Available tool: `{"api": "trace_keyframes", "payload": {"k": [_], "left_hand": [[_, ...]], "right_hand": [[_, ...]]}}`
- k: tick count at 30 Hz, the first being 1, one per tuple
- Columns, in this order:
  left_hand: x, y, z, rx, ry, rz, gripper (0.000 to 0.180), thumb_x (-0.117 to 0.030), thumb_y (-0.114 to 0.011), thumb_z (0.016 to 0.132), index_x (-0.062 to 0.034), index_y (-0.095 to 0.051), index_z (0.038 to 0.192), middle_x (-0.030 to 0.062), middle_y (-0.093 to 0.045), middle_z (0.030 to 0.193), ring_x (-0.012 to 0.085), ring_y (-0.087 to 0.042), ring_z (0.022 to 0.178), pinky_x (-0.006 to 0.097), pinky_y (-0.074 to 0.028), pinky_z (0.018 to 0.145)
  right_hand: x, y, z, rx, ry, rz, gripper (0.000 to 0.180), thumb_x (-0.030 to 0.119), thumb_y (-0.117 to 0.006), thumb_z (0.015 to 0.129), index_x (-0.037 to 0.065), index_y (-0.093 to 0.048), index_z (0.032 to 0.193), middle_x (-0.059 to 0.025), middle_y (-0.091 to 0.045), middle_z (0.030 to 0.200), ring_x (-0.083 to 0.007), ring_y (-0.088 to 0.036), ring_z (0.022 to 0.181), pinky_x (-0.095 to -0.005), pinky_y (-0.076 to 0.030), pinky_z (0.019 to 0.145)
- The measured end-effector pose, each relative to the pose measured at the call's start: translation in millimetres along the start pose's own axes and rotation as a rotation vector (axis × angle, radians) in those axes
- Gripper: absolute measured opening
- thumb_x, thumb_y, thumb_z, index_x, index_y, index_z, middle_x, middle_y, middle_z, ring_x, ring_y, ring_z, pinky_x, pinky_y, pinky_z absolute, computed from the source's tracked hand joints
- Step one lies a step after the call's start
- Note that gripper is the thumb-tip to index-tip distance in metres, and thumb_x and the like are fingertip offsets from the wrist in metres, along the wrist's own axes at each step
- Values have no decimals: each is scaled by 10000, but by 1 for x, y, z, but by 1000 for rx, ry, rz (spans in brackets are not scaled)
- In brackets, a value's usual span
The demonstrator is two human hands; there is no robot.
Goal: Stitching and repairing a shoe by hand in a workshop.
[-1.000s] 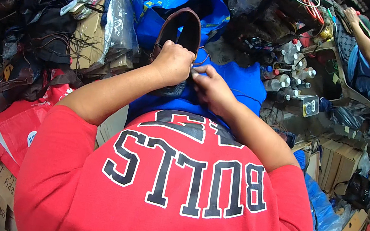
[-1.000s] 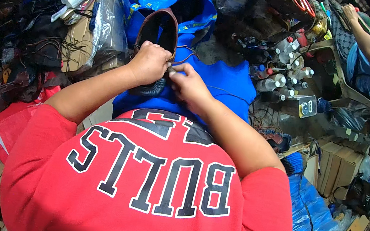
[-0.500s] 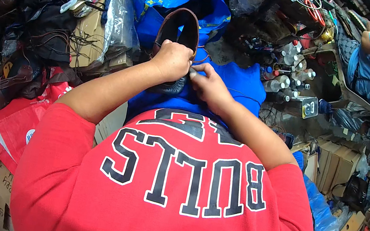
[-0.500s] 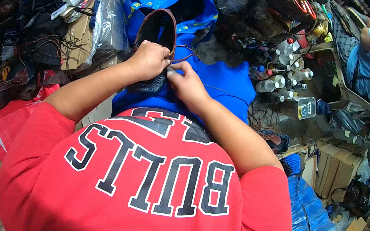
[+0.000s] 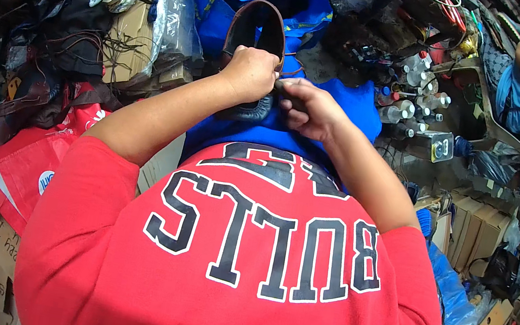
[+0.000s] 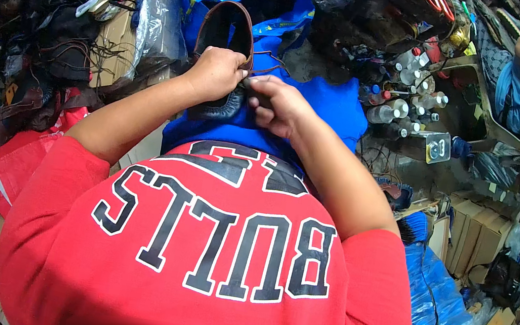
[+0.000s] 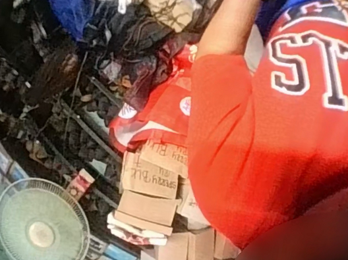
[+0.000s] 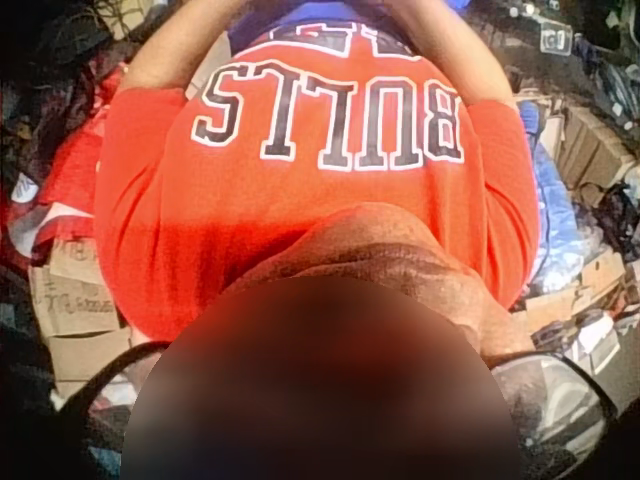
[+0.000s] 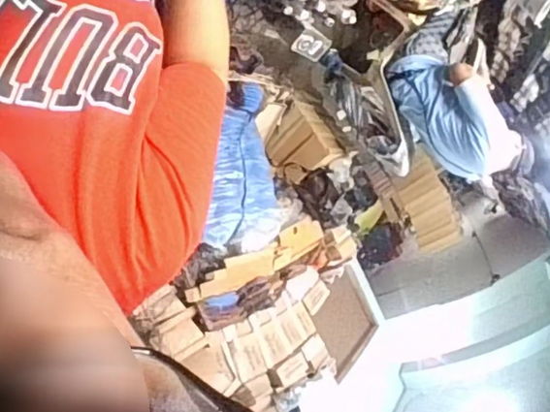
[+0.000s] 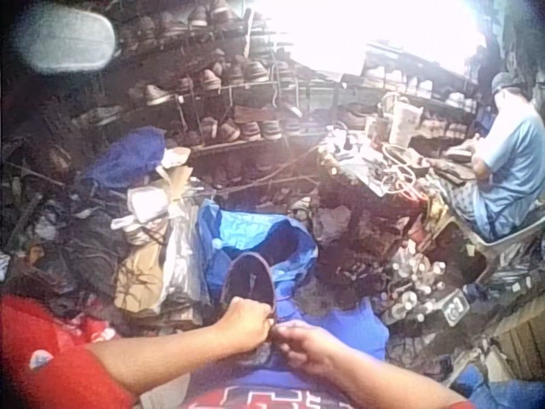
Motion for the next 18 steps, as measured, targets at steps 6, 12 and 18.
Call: {"api": "trace_keyframes", "payload": {"k": [6,12,18], "left_hand": [[-1,2,-3,-22,15,-28,177,-194,-617,787,-20,-639,809,218,-622,767,394,-610,768,475,-473,721],[4,-6,-6,-17,-22,-130,197,-200,-604,808,-22,-605,893,211,-621,837,384,-604,830,458,-470,726],[9,-12,-7,-47,-46,-169,193,-203,-604,815,-24,-606,890,202,-624,838,376,-610,824,444,-474,716]], "right_hand": [[4,-9,-13,-420,946,-1404,242,154,-563,846,156,-566,1088,-121,-586,742,-249,-613,682,-379,-451,579],[9,-6,-23,-307,787,-1504,276,186,-566,861,125,-533,1129,-173,-593,839,-321,-624,740,-423,-461,691],[-6,2,-27,50,-51,83,265,219,-492,942,152,-471,1198,-27,-466,746,-56,-335,517,-188,-252,437]]}}
Point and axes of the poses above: each hand's wrist, its own z-axis towards the middle knuckle, its own y-axis out of the back of the hand, x = y × z, the point moved 4 cm from there along z, towards the middle knuckle
